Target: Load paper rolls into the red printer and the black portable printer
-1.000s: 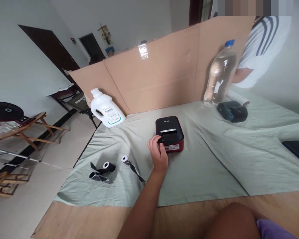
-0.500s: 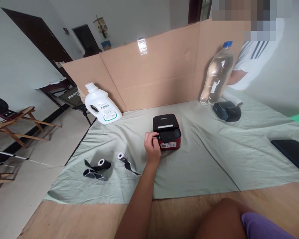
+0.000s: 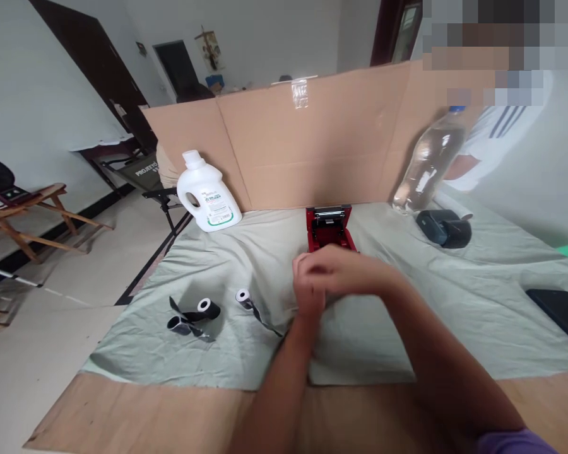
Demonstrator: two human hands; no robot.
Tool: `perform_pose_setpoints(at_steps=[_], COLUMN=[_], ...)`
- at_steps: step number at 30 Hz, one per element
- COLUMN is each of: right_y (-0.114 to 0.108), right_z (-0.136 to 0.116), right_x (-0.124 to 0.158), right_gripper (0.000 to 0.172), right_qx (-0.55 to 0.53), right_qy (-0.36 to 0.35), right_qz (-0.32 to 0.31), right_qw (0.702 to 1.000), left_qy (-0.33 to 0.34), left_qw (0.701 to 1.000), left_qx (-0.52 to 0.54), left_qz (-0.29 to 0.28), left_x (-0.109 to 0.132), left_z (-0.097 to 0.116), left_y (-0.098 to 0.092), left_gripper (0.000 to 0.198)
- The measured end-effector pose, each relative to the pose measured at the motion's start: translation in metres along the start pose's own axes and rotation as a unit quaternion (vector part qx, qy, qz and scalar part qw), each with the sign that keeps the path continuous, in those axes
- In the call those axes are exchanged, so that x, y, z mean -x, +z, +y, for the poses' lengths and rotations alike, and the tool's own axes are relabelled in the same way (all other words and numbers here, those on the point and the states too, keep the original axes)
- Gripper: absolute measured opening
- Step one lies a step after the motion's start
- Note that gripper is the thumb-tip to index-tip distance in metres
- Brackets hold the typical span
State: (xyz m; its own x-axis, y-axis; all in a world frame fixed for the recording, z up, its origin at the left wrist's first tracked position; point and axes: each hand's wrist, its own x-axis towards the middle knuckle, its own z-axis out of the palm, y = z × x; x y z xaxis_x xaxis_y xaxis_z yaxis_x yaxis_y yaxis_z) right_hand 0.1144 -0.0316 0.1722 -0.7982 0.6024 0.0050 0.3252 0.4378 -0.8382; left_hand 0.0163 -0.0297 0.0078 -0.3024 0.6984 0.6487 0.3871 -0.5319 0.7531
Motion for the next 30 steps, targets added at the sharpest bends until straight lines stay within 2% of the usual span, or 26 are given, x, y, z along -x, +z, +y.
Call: perform_pose_setpoints(at_steps=[1,2,3,5,7,9,13,16,20,23,27,30], right_y=[-0.016,-0.031,-0.044,-0.061,-0.069,-0.069,-0.062,-0.059,-0.060,-0.062,-0.060,-0.051], right_z=[0.020,0.040,0.058,0.084,0.098,0.103,0.102,0.103,0.104,0.093,0.052,0.012], right_x=[-0.004,-0.008,-0.012,-0.022,-0.033,-0.046,-0.066,-0.071,-0.067,-0.058,-0.049,-0.066], right_gripper=[0.019,0.017,0.018,0.027,0.039,0.042,0.025,0.020,0.017,0.017,0.027,0.043], right_qx=[0.075,0.118,0.129,0.139,0.157,0.193,0.276,0.302,0.304,0.342,0.364,0.286], right_qy=[0.056,0.112,0.162,0.221,0.260,0.288,0.278,0.258,0.250,0.229,0.211,0.172], right_qz=[0.098,0.154,0.163,0.128,0.068,0.018,-0.012,-0.016,-0.020,0.009,0.086,0.125], right_qw=[0.991,0.975,0.965,0.957,0.950,0.938,0.920,0.918,0.919,0.911,0.903,0.934], left_qy=[-0.026,-0.056,-0.092,-0.166,-0.217,-0.227,-0.128,-0.085,-0.098,-0.111,-0.108,-0.111], left_qw=[1.000,0.998,0.996,0.986,0.976,0.973,0.971,0.962,0.953,0.943,0.938,0.941], left_qx=[0.004,0.010,0.015,0.017,0.013,0.014,0.016,0.002,-0.020,-0.030,-0.034,-0.037], left_qz=[0.002,0.007,0.015,0.028,0.015,-0.043,-0.200,-0.260,-0.287,-0.311,-0.328,-0.317], left_x=[0.002,0.005,0.007,0.014,0.021,0.028,0.034,0.035,0.034,0.033,0.030,0.029], left_z=[0.002,0.004,0.006,0.011,0.016,0.022,0.032,0.036,0.039,0.038,0.033,0.032], left_y=[0.000,0.000,0.000,-0.002,-0.006,-0.010,-0.015,-0.015,-0.014,-0.011,-0.007,-0.009], left_gripper=[0.027,0.029,0.030,0.023,0.007,0.018,0.033,0.035,0.035,0.033,0.031,0.033])
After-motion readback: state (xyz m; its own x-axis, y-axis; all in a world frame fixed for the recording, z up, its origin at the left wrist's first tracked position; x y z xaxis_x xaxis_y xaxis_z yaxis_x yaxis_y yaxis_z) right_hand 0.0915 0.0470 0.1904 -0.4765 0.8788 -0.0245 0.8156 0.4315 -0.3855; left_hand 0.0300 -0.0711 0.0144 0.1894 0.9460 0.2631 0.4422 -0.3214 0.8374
